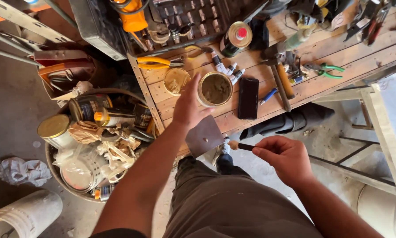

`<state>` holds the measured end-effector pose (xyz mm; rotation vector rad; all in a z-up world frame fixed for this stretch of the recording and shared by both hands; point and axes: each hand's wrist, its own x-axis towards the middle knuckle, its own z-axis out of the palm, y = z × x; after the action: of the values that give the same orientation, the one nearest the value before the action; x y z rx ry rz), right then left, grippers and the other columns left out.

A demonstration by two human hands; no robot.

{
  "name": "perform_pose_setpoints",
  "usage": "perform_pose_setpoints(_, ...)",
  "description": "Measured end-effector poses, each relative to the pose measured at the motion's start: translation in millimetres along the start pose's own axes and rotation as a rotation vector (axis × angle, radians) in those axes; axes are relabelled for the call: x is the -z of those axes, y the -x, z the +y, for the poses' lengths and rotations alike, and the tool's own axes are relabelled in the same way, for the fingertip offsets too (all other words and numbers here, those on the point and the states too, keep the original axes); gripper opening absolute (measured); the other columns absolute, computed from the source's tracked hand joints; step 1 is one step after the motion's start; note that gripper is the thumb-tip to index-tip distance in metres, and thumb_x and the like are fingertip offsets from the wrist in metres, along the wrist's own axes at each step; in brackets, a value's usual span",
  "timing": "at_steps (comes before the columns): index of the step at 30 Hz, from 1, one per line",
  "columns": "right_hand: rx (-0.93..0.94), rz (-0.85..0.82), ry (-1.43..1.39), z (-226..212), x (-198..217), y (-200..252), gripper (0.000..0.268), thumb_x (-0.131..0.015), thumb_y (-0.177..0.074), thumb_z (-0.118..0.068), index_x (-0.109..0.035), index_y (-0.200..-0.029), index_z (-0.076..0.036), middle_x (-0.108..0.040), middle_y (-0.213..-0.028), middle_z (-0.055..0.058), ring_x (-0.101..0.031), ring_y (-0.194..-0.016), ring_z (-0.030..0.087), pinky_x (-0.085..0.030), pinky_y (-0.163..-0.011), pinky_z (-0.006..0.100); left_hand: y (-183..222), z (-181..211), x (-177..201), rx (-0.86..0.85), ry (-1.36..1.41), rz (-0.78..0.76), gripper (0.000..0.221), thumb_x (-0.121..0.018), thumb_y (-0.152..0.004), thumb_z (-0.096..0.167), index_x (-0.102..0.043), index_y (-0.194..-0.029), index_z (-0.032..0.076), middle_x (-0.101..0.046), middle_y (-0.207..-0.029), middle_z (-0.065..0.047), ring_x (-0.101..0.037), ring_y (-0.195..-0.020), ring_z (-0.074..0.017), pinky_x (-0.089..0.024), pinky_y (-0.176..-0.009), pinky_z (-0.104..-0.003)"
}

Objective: Mix automotive body filler and hardener on a mixing board and apply a sample amount with a spreader.

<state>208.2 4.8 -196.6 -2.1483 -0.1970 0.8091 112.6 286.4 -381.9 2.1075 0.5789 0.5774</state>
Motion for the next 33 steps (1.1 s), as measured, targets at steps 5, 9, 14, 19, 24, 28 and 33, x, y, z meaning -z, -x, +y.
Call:
perform_pose_setpoints(5,-0.024,-0.004,-0.074,12,7,-2,0.018,-0.094,-0.077,0.003,-0.086,-0.093,0.002,-0.078,-0.07,0.017,-0.059,-0.054,0.019,-0.052,-0.053,0.031,134,-3,-8,0.494,-0.268,0.042,0.06,-0.075,-0.093,0.073,-0.071,-0.103,0.014,-0.071,-0.087,-0.015,-0.076,-0.084,-0.0416,-0.063,-0.072,-0.057)
perform_pose_setpoints(9,-0.03,-0.024,-0.145,20,9,-7,0.02,-0.094,-0.077,0.004,-0.084,-0.095,0.004,-0.077,-0.071,0.018,-0.06,-0.054,0.02,-0.052,-0.054,0.031,257,-55,-74,1.345,-0.01,-0.341,0.06,-0.092,-0.063,0.081,-0.086,-0.102,0.035,-0.085,-0.104,-0.002,-0.08,-0.112,-0.0278,-0.064,-0.093,-0.039)
perform_pose_setpoints(14,-0.006,-0.084,-0.211,13,10,-5,0.018,-0.089,-0.082,0.007,-0.08,-0.097,0.008,-0.071,-0.065,0.022,-0.059,-0.054,0.022,-0.05,-0.054,0.031,218,-27,-78,1.49,1.076,0.213,0.055,-0.097,-0.089,0.033,-0.063,-0.114,-0.003,-0.067,-0.105,-0.014,-0.075,-0.094,-0.0284,-0.067,-0.089,-0.044)
perform_pose_setpoints(19,0.052,-0.139,-0.262,26,15,-8,0.019,-0.089,-0.083,0.009,-0.078,-0.099,0.012,-0.076,-0.075,0.027,-0.072,-0.064,0.029,-0.06,-0.064,0.039,237,-47,-105,1.469,1.075,0.339,0.041,-0.088,-0.098,0.022,-0.064,-0.113,-0.008,-0.069,-0.093,-0.018,-0.077,-0.077,-0.029,-0.069,-0.083,-0.04)
perform_pose_setpoints(24,0.122,-0.192,-0.314,23,24,1,0.022,-0.088,-0.081,0.012,-0.076,-0.1,0.014,-0.078,-0.078,0.029,-0.074,-0.066,0.03,-0.064,-0.069,0.044,217,8,-65,1.297,1.038,0.275,0.031,-0.091,-0.087,0.006,-0.068,-0.106,-0.001,-0.071,-0.086,-0.017,-0.079,-0.072,-0.0281,-0.067,-0.072,-0.034)
perform_pose_setpoints(28,0.21,-0.294,-0.375,16,44,11,0.029,-0.082,-0.085,0.012,-0.075,-0.114,0.012,-0.079,-0.083,0.024,-0.074,-0.072,0.028,-0.062,-0.072,0.041,177,93,23,1.117,1.132,0.102,0.033,-0.078,-0.09,-0.006,-0.065,-0.119,0.001,-0.074,-0.099,-0.018,-0.078,-0.082,-0.0303,-0.06,-0.07,-0.033)
perform_pose_setpoints(33,0.376,-0.344,-0.533,10,90,34,0.021,-0.077,-0.089,0.014,-0.077,-0.108,0.009,-0.08,-0.097,0.02,-0.075,-0.082,0.025,-0.061,-0.078,0.035,160,199,83,0.719,1.284,-0.02,0.073,-0.067,-0.085,-0.019,-0.054,-0.154,0.0,-0.075,-0.119,-0.029,-0.073,-0.095,-0.0342,-0.065,-0.085,-0.046)
